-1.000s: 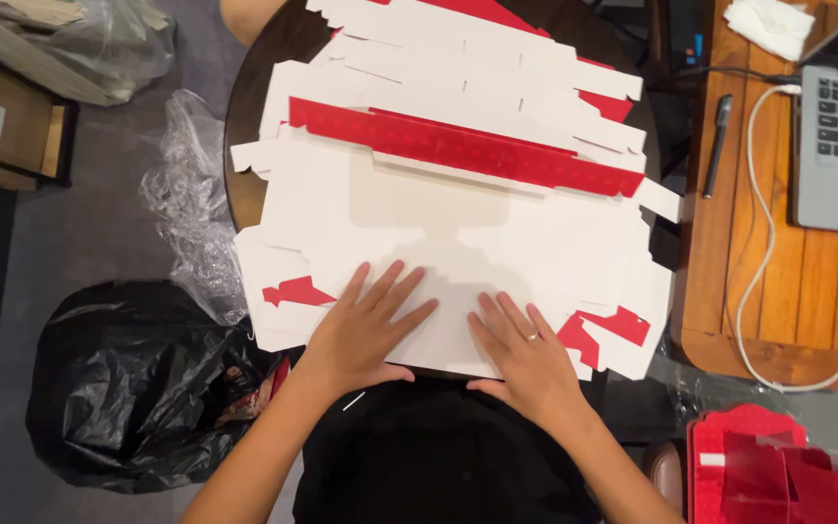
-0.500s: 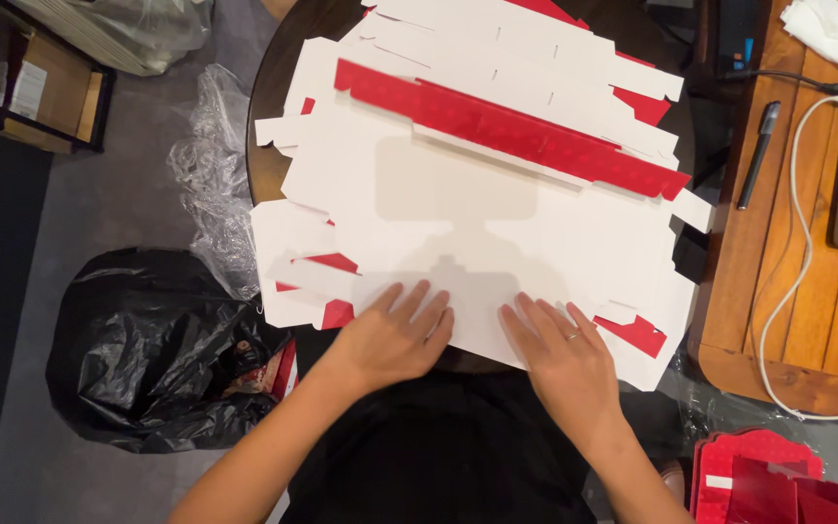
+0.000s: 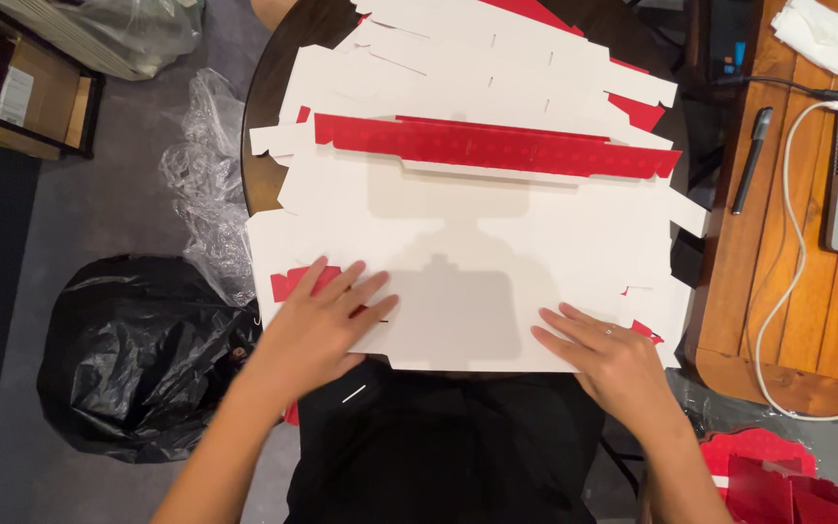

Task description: The person folds flat red and white cardboard pieces into box shapes by hand. They crease the edges, fold the side flaps upward, and tuck the tabs to form the box structure.

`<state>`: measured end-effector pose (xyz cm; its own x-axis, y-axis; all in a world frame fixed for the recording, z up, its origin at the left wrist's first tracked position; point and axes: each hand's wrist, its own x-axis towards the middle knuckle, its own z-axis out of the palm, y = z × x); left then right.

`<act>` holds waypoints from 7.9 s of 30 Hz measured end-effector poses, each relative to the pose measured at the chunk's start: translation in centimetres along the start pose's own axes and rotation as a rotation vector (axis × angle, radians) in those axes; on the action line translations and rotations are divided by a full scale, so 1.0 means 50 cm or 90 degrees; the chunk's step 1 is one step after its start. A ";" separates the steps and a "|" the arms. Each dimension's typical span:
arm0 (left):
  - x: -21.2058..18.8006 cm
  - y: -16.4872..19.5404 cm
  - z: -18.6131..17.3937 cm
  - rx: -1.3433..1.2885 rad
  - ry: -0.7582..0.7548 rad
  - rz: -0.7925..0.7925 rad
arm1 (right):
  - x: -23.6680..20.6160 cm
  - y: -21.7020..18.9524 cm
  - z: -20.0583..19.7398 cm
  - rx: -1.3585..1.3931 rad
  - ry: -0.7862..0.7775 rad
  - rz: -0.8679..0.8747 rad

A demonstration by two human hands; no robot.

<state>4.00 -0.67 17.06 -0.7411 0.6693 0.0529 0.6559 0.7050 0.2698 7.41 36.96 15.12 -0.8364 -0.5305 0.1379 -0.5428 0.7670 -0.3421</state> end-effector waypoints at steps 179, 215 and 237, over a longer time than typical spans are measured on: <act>0.053 0.131 0.242 -0.006 0.100 -0.078 | 0.006 -0.065 0.146 -0.091 -0.036 0.224; 0.057 0.148 0.150 0.042 0.243 0.043 | -0.004 -0.067 0.066 -0.064 0.168 0.018; 0.162 0.052 0.135 0.013 0.061 -0.107 | 0.097 0.050 0.093 -0.014 0.131 0.112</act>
<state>0.70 8.16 11.72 -0.8503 0.5166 0.1004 0.5233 0.8103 0.2637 2.36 34.64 10.63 -0.9148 -0.3050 0.2649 -0.3869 0.8502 -0.3571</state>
